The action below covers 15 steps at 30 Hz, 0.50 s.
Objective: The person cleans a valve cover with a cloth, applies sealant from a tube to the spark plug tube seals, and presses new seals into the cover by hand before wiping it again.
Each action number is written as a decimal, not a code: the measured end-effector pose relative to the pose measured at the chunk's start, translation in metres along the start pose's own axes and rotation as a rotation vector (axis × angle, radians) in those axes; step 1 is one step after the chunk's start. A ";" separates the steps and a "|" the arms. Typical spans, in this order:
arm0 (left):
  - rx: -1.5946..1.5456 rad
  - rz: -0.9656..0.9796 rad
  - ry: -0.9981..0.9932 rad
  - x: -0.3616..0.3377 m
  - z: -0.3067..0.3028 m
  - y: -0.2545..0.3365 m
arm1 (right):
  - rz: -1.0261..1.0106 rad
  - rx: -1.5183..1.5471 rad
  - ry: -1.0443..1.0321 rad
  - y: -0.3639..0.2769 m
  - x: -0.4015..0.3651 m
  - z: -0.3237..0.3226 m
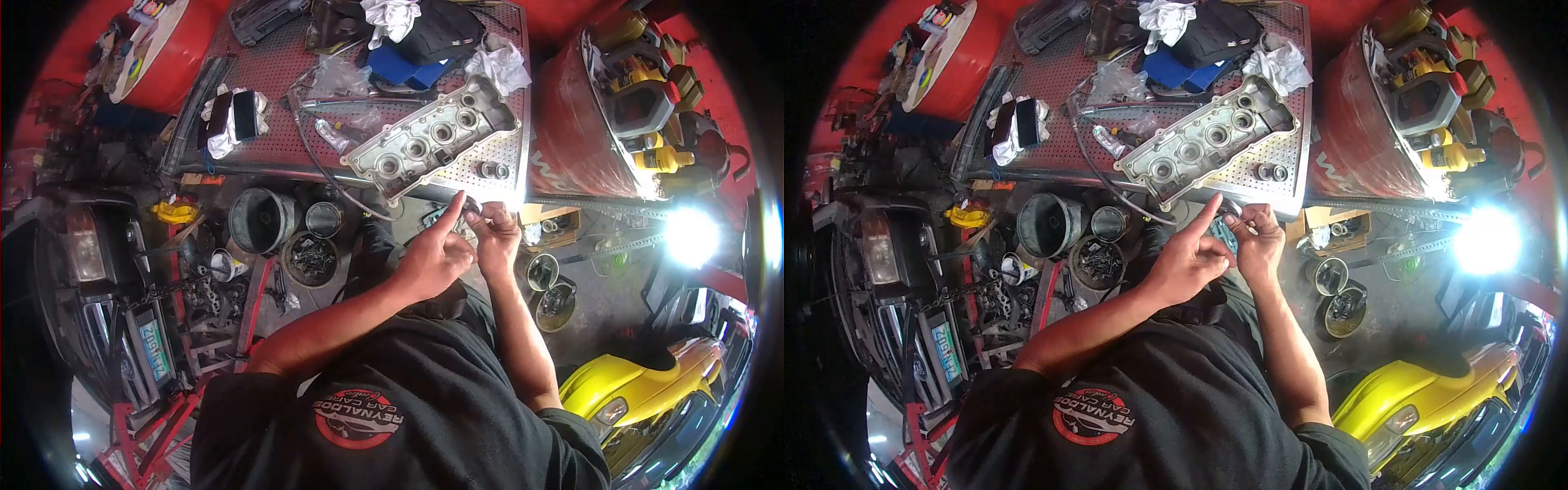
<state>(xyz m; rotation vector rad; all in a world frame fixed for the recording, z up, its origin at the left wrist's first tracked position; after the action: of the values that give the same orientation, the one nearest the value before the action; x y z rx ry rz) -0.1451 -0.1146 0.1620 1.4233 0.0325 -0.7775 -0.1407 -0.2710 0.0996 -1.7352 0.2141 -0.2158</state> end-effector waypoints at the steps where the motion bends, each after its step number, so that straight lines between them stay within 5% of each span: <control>1: 0.082 0.035 0.040 0.002 0.000 -0.004 | -0.052 -0.041 -0.005 0.004 0.000 0.000; 15: 0.648 0.064 0.208 0.004 0.000 -0.002 | -0.188 -0.246 -0.012 -0.010 0.001 -0.002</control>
<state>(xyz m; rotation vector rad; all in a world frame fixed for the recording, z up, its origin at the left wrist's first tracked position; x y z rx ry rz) -0.1427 -0.1161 0.1578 2.1061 -0.1145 -0.6055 -0.1400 -0.2711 0.1093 -2.0023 0.0699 -0.3275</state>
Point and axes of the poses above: each hand's wrist, its own x-axis towards the middle knuckle, its own z-axis out of the palm, y = z × x, the point moved 1 cm from there along x, towards the middle knuckle, and after that the axes turned 10 degrees about -z, right-handed, at the moved point
